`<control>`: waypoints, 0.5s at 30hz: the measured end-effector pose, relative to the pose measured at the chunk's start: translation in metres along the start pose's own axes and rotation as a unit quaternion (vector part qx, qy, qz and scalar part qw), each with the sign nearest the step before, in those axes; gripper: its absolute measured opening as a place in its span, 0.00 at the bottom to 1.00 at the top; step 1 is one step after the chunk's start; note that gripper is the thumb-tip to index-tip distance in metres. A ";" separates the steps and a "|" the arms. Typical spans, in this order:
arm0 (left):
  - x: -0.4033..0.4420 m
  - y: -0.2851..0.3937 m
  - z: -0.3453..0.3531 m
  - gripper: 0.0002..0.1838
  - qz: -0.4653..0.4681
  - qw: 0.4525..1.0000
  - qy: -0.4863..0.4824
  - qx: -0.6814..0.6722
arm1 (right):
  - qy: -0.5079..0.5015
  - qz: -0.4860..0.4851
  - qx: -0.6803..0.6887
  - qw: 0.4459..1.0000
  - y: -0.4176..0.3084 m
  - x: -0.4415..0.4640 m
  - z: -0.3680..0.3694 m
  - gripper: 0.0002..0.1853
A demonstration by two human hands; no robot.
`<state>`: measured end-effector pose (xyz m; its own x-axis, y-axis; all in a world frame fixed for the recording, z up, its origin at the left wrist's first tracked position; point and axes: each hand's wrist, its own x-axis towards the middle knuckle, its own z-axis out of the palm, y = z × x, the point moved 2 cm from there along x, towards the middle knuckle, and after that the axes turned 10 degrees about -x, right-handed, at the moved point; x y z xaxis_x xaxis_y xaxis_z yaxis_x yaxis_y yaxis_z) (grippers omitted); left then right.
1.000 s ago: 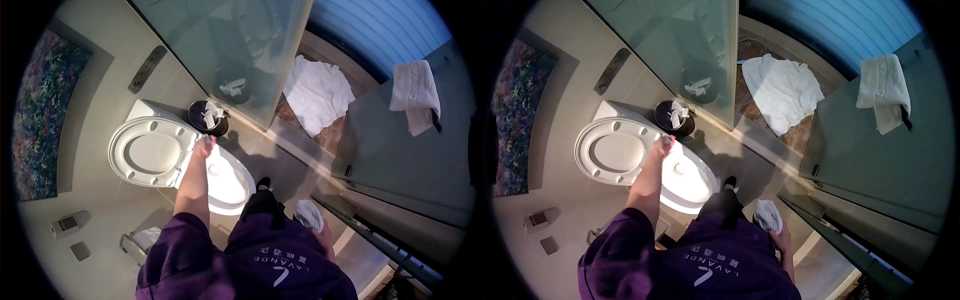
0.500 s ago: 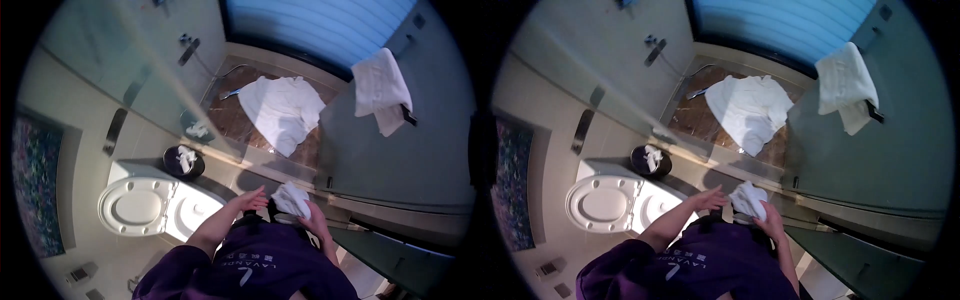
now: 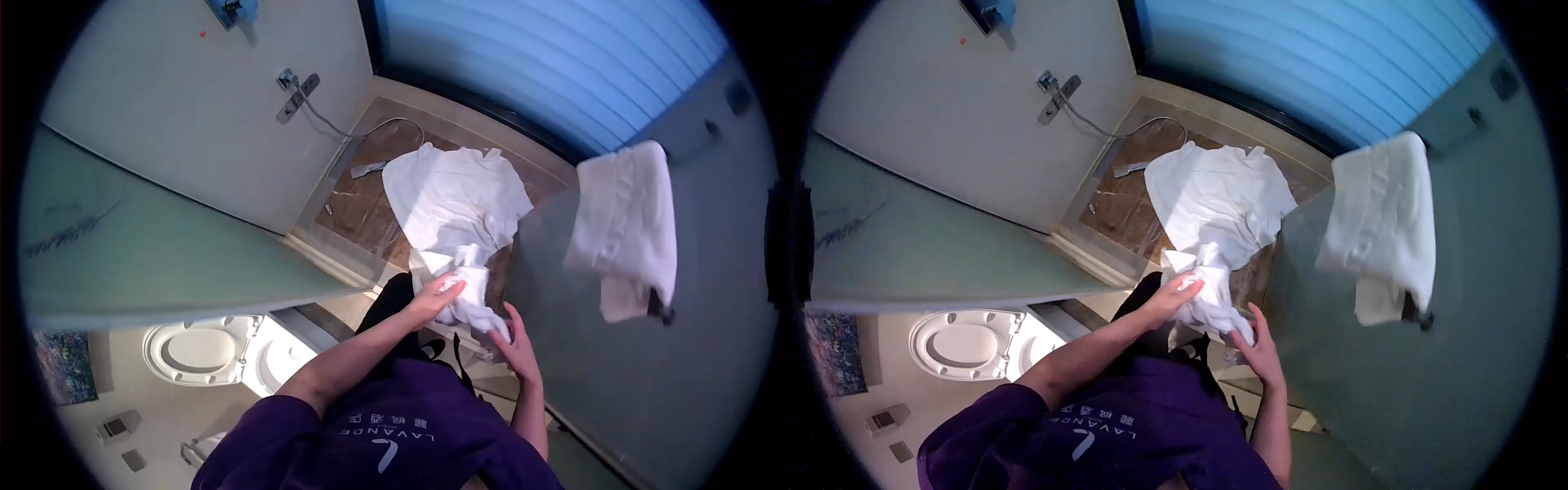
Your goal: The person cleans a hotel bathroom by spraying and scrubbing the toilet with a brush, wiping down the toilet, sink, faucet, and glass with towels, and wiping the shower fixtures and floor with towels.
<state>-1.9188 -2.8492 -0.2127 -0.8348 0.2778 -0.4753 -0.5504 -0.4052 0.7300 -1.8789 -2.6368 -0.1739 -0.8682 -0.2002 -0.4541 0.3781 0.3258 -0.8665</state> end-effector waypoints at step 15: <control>0.225 0.197 -0.101 0.20 0.156 0.910 0.106 0.368 | -0.056 -0.004 -0.093 0.994 -0.133 0.349 0.011 0.26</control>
<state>-2.2161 -2.9549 -0.2254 -0.9756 0.0425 -0.2154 -0.1953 0.2800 0.9399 -2.2284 -2.7598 -0.2196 -0.8253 -0.3024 -0.4770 0.2961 0.4876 -0.8213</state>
